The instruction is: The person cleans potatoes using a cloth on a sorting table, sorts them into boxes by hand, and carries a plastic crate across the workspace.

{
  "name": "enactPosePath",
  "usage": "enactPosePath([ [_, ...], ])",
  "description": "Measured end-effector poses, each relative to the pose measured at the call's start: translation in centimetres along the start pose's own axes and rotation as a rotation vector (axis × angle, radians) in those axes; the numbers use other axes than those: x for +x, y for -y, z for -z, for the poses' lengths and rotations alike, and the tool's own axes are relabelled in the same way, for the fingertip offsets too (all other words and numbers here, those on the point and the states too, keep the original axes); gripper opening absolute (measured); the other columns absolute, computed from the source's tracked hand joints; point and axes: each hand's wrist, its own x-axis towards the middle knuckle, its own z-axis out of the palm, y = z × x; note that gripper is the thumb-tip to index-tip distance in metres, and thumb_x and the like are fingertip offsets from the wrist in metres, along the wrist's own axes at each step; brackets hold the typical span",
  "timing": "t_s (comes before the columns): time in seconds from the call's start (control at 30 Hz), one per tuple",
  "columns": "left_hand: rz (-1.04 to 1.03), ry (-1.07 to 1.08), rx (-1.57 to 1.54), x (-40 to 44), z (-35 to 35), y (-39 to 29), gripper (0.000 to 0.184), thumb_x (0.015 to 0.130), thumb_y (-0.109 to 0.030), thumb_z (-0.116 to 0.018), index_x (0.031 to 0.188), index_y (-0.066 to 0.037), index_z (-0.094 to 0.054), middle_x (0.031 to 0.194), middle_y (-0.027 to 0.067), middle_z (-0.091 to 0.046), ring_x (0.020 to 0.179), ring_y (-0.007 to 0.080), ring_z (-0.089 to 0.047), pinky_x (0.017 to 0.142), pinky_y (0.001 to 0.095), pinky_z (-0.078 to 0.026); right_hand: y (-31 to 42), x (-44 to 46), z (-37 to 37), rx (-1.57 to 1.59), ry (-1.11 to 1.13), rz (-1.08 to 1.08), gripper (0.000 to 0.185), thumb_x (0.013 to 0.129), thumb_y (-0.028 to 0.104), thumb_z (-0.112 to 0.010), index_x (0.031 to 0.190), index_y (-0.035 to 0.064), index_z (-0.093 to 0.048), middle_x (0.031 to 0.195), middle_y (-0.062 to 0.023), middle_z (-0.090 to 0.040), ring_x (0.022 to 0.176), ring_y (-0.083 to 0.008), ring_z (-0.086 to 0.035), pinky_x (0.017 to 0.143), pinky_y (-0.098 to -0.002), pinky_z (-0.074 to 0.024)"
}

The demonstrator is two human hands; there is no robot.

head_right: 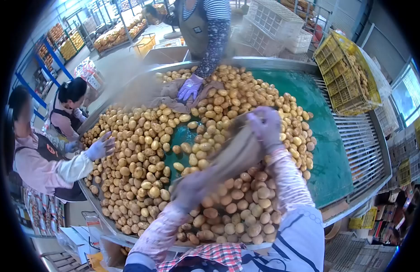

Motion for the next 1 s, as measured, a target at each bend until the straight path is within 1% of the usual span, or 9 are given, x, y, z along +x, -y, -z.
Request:
enactPosePath([
  [0.07,-0.018,0.058,0.011,4.4,-2.9,-2.3,0.056,0.087,-0.020,-0.064,0.140,-0.015,-0.050,0.095,0.0141,-0.064,0.089,0.0307,-0.065,0.076,0.0420,-0.051,-6.5,0.4,0.1,-0.410,-0.259,0.158,0.059,0.083,0.043,-0.071,0.128,0.0075,-0.057,0.123,-0.0165,-0.057,0.119,-0.0334,-0.051,0.102,-0.0429,-0.0390],
  [0.17,0.017,0.290,0.046,7.6,-4.4,0.2,0.038,0.089,-0.024,-0.060,0.125,-0.013,-0.056,0.099,0.0141,-0.066,0.089,0.0320,-0.065,0.070,0.0450,-0.052,-6.6,-2.0,-5.5,-1.082,0.042,-0.152,0.074,0.081,0.057,-0.066,0.136,0.0096,-0.051,0.130,-0.0198,-0.050,0.122,-0.0359,-0.047,0.105,-0.0435,-0.0362],
  [0.27,0.125,0.158,0.053,4.4,-3.6,4.8,0.024,0.087,-0.023,-0.059,0.109,-0.014,-0.064,0.084,0.0112,-0.066,0.077,0.0335,-0.065,0.068,0.0458,-0.052,-2.3,3.8,-12.1,-0.767,0.495,-0.461,0.083,0.081,0.074,-0.054,0.140,0.0158,-0.049,0.133,-0.0271,-0.046,0.127,-0.0443,-0.039,0.105,-0.0593,-0.0282],
  [0.33,0.200,-0.023,-0.055,0.1,-0.4,8.4,0.027,0.083,-0.020,-0.062,0.109,-0.014,-0.068,0.082,0.0115,-0.065,0.074,0.0323,-0.064,0.067,0.0432,-0.052,-5.3,0.4,-21.2,-0.986,-0.214,0.046,0.074,0.080,0.071,-0.055,0.133,0.0191,-0.056,0.129,-0.0222,-0.051,0.123,-0.0393,-0.044,0.096,-0.0550,-0.0350],
  [0.37,0.206,-0.172,-0.104,-2.4,0.6,9.5,0.032,0.081,-0.018,-0.064,0.112,-0.013,-0.070,0.080,0.0116,-0.063,0.073,0.0316,-0.063,0.066,0.0420,-0.051,1.1,1.2,-19.9,-0.799,0.251,-0.157,0.077,0.079,0.071,-0.057,0.133,0.0167,-0.055,0.124,-0.0195,-0.051,0.120,-0.0356,-0.045,0.096,-0.0528,-0.0343],
  [0.5,0.450,-0.200,-0.118,-12.6,3.9,9.2,0.047,0.076,-0.010,-0.067,0.122,-0.007,-0.067,0.083,0.0135,-0.065,0.072,0.0301,-0.063,0.070,0.0384,-0.051,15.0,0.0,-23.1,-0.461,0.750,-0.042,0.075,0.082,0.064,-0.059,0.135,0.0122,-0.050,0.117,-0.0157,-0.053,0.114,-0.0307,-0.047,0.093,-0.0455,-0.0365],
  [0.6,0.582,-0.281,0.076,-21.1,6.4,8.7,0.045,0.076,-0.007,-0.065,0.121,-0.005,-0.067,0.090,0.0147,-0.068,0.080,0.0305,-0.064,0.076,0.0375,-0.052,17.6,-11.5,-35.0,-0.193,0.283,0.191,0.086,0.085,0.058,-0.058,0.152,0.0122,-0.029,0.144,-0.0276,-0.036,0.134,-0.0415,-0.034,0.113,-0.0555,-0.0224],
  [0.83,0.667,-0.265,0.280,-27.8,3.6,4.5,0.039,0.073,-0.007,-0.065,0.112,-0.004,-0.067,0.095,0.0160,-0.065,0.093,0.0339,-0.062,0.084,0.0427,-0.049,20.3,-12.7,-24.4,-0.016,1.054,0.049,0.060,0.086,0.048,-0.060,0.131,0.0082,-0.055,0.126,-0.0149,-0.059,0.121,-0.0288,-0.053,0.105,-0.0440,-0.0383],
  [1.0,0.423,-0.407,0.114,-19.8,3.6,2.3,0.035,0.074,-0.009,-0.065,0.108,-0.004,-0.067,0.092,0.0162,-0.064,0.088,0.0368,-0.062,0.080,0.0431,-0.050,11.4,-10.4,-14.3,0.151,0.800,-0.077,0.033,0.086,0.037,-0.058,0.110,0.0170,-0.069,0.110,-0.0176,-0.068,0.101,-0.0367,-0.065,0.093,-0.0450,-0.0494],
])
